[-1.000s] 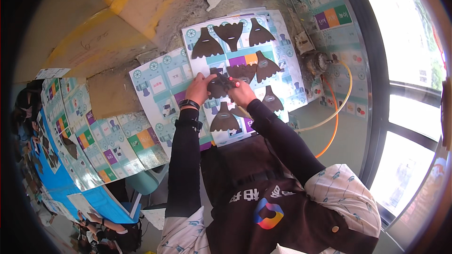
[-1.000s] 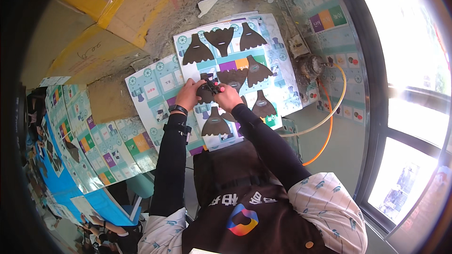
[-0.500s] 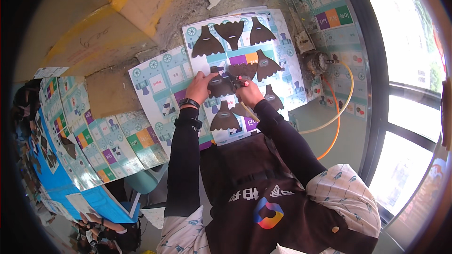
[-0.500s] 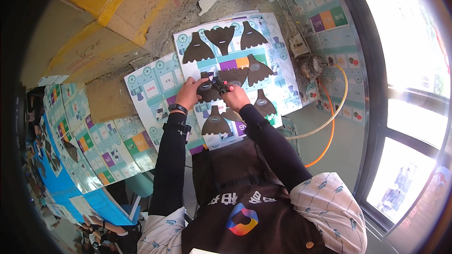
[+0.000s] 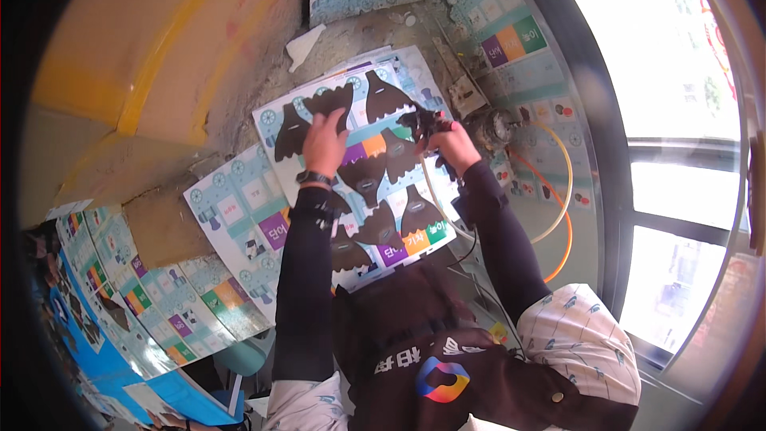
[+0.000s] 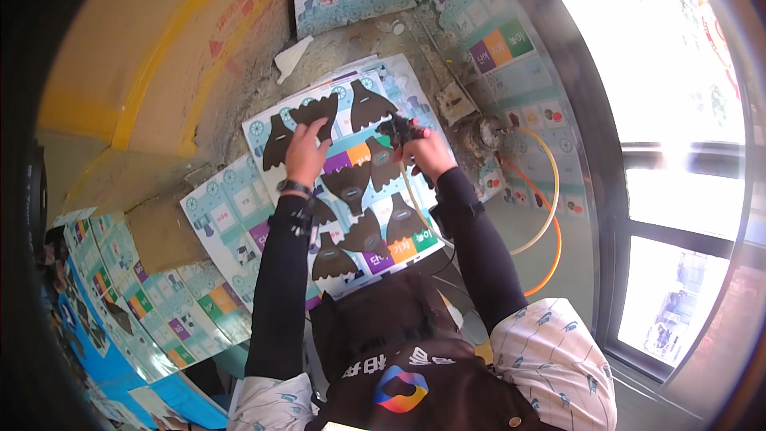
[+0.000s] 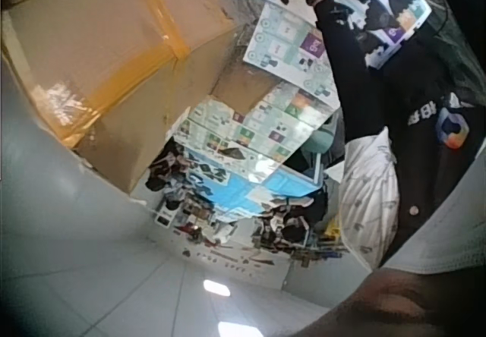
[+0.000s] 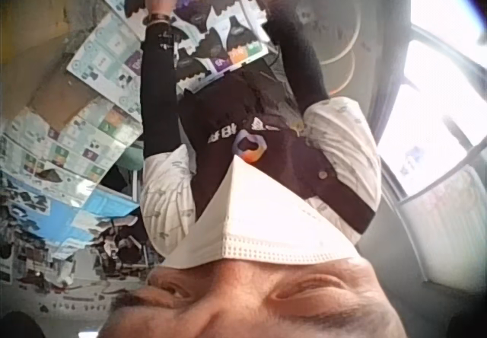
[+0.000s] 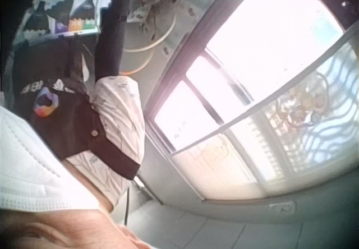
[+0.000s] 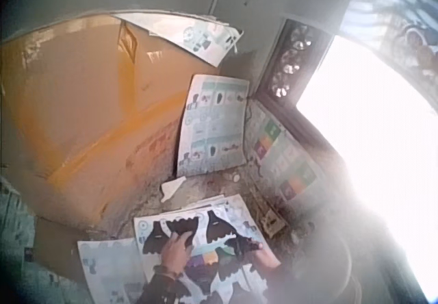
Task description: Applying glue to shoe components and organizing them for production.
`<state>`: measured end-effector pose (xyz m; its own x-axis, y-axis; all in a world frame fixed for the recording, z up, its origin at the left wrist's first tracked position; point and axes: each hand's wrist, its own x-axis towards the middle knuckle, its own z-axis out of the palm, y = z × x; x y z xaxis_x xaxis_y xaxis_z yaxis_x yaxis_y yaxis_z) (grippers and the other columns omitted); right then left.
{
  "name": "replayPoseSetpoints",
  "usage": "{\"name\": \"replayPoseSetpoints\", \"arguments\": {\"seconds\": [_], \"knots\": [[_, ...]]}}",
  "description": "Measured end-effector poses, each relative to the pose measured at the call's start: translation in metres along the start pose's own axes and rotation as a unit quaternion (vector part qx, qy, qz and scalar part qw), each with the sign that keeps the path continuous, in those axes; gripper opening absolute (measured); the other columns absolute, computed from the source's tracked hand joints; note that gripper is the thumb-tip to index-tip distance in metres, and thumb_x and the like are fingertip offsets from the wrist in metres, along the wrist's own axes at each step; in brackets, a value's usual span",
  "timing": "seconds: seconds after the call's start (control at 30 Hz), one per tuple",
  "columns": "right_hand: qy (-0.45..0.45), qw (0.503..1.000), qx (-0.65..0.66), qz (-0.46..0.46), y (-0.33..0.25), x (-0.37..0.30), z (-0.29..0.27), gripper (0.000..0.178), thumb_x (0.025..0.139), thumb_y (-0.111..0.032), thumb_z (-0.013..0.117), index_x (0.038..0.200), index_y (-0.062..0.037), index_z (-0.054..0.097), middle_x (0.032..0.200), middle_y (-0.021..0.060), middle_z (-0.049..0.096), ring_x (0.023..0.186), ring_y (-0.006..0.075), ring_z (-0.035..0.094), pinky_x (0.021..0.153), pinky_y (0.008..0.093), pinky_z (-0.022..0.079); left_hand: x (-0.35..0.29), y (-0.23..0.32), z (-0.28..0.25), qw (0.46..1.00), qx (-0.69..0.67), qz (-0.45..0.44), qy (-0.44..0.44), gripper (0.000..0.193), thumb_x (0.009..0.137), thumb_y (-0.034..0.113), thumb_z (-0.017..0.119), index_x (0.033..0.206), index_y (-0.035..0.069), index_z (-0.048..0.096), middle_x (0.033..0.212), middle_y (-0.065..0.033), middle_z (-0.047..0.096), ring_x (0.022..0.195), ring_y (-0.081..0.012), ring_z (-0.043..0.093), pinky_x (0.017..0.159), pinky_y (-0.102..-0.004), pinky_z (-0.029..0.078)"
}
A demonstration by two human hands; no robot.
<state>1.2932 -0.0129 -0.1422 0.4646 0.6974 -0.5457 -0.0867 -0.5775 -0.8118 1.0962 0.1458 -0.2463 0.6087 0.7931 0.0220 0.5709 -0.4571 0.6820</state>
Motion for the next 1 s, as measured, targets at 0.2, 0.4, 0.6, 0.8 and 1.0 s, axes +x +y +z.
{"name": "replayPoseSetpoints", "arguments": {"seconds": [0.2,0.4,0.6,0.8,1.0], "knots": [[-0.001,0.996,-0.091,0.002,-0.015,0.076,-0.021,0.020,0.066,-0.005,0.064,0.083,0.0045,0.068,0.074,0.0097,0.067,0.063,0.0185,0.066,0.046,0.0320,0.053,0.076,0.024,0.048,0.991,0.091,0.003,-0.096,0.070,0.074,0.019,0.077,0.137,0.029,0.048,0.104,-0.0141,0.051,0.100,-0.0322,0.057,0.086,-0.0417,0.048],[0.012,0.995,-0.100,-0.001,-0.006,0.115,-0.016,0.015,0.070,-0.008,0.063,0.078,0.0049,0.067,0.069,0.0109,0.066,0.056,0.0204,0.065,0.043,0.0327,0.051,0.092,0.015,0.057,0.979,0.117,0.001,-0.168,0.075,0.073,0.023,0.079,0.139,0.032,0.044,0.108,-0.0134,0.051,0.107,-0.0315,0.056,0.089,-0.0408,0.048],[0.009,0.994,-0.107,0.037,-0.003,0.126,-0.010,0.014,0.064,-0.004,0.059,0.075,0.0038,0.062,0.067,0.0088,0.062,0.047,0.0173,0.058,0.039,0.0293,0.044,0.092,0.016,0.056,0.978,0.118,-0.005,-0.169,0.074,0.073,0.023,0.079,0.138,0.032,0.045,0.109,-0.0126,0.051,0.106,-0.0312,0.056,0.089,-0.0402,0.048],[-0.025,0.997,-0.075,0.005,-0.001,0.122,-0.006,0.019,0.073,-0.014,0.060,0.074,0.0042,0.067,0.062,0.0123,0.064,0.047,0.0202,0.061,0.041,0.0315,0.045,0.091,0.018,0.055,0.979,0.117,-0.005,-0.168,0.073,0.073,0.022,0.079,0.138,0.032,0.045,0.110,-0.0122,0.051,0.106,-0.0314,0.056,0.088,-0.0409,0.048],[0.004,0.993,-0.118,0.025,0.006,0.124,-0.019,0.018,0.072,-0.011,0.060,0.074,0.0054,0.067,0.061,0.0126,0.063,0.047,0.0206,0.061,0.042,0.0321,0.046,0.089,0.016,0.056,0.980,0.110,-0.007,-0.163,0.073,0.073,0.022,0.079,0.138,0.031,0.046,0.110,-0.0124,0.051,0.107,-0.0314,0.056,0.089,-0.0410,0.048]]}}
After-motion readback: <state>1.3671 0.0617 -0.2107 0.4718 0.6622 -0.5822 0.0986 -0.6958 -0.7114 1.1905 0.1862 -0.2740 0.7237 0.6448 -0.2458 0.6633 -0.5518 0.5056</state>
